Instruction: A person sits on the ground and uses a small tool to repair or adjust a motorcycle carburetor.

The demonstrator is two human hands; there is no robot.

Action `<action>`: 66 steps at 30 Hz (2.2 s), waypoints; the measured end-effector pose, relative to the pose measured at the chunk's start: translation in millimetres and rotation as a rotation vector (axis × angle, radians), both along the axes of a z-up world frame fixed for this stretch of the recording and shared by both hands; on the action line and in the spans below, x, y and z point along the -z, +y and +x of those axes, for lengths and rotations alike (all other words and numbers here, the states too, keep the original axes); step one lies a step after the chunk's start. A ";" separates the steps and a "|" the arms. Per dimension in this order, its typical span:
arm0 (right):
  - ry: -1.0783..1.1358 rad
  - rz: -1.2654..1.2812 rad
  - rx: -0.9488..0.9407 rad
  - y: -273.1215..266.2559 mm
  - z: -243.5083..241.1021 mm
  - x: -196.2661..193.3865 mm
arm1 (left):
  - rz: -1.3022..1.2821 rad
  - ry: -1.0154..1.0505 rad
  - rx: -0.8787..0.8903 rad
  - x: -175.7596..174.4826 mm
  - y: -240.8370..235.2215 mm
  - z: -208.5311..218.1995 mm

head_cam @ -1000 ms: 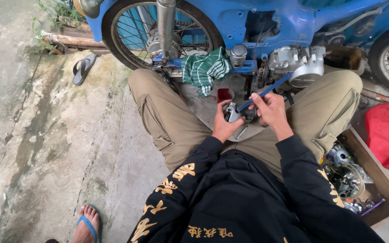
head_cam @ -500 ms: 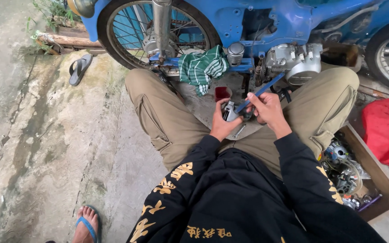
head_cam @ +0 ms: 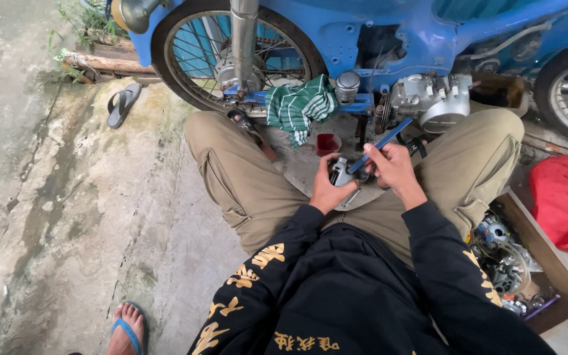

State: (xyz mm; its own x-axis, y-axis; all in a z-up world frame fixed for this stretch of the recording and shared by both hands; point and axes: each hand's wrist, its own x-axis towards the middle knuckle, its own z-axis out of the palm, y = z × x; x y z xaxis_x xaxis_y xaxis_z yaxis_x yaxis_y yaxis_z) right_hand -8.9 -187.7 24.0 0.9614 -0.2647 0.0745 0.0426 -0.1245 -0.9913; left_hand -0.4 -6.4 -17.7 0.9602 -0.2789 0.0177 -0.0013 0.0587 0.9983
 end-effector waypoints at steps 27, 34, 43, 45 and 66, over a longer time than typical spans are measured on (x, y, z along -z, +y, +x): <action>-0.023 0.023 0.047 -8.5 0.8 -3.5 | -0.038 0.031 0.009 -13.1 -13.7 -5.0; -0.061 0.023 0.126 -21.0 4.3 0.9 | -0.081 0.016 0.068 -34.4 -18.8 -14.7; -0.078 -0.005 0.050 -20.8 7.0 2.1 | -0.049 -0.022 0.096 -20.2 -17.1 -4.3; -0.104 -0.004 0.060 -17.3 4.8 -2.3 | 0.024 -0.003 0.037 -5.0 -20.4 5.8; -0.072 -0.060 -0.030 -14.6 5.5 3.2 | 0.009 0.005 0.073 -17.3 -3.6 -6.5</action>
